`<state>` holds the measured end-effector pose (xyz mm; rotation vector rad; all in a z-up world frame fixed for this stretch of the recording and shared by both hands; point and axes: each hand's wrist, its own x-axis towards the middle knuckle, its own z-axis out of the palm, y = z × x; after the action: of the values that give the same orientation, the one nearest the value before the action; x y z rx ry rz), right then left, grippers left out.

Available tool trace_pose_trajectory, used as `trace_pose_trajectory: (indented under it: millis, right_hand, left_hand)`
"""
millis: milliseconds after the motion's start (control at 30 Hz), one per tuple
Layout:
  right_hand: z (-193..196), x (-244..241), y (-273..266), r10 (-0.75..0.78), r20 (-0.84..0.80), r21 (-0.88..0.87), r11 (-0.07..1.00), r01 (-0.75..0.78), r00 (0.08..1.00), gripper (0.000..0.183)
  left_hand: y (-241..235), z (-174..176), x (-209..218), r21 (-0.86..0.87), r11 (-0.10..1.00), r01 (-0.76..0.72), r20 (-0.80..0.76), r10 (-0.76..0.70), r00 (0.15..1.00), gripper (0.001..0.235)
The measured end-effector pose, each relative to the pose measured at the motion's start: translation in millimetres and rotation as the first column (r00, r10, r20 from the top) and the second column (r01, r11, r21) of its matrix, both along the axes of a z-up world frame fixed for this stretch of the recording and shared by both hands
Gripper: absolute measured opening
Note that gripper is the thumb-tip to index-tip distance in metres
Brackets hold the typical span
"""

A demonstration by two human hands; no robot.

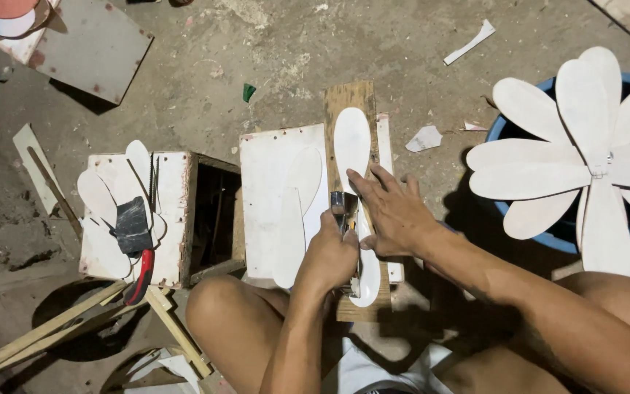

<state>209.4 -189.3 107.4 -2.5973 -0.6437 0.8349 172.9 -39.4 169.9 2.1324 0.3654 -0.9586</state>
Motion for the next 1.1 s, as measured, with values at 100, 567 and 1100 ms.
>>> trace_pose_trajectory:
  millis: [100,567,1100]
  right_hand:
    - [-5,0,0,-0.008,0.018,0.024,1.000,0.008,1.000,0.125]
    - [-21,-3,-2,-0.012,0.088,0.073,0.997,0.006,0.996,0.123]
    - [-45,5,-10,0.067,0.089,0.047,0.996,-0.071,0.994,0.136]
  left_hand:
    - [-3,0,3,0.004,1.000,-0.018,0.015,0.018,1.000,0.052]
    - [-12,-39,-3,0.060,0.998,-0.008,0.088,0.003,0.996,0.062]
    - [-30,-45,-18,0.173,0.982,-0.071,0.212,0.033,0.977,0.059]
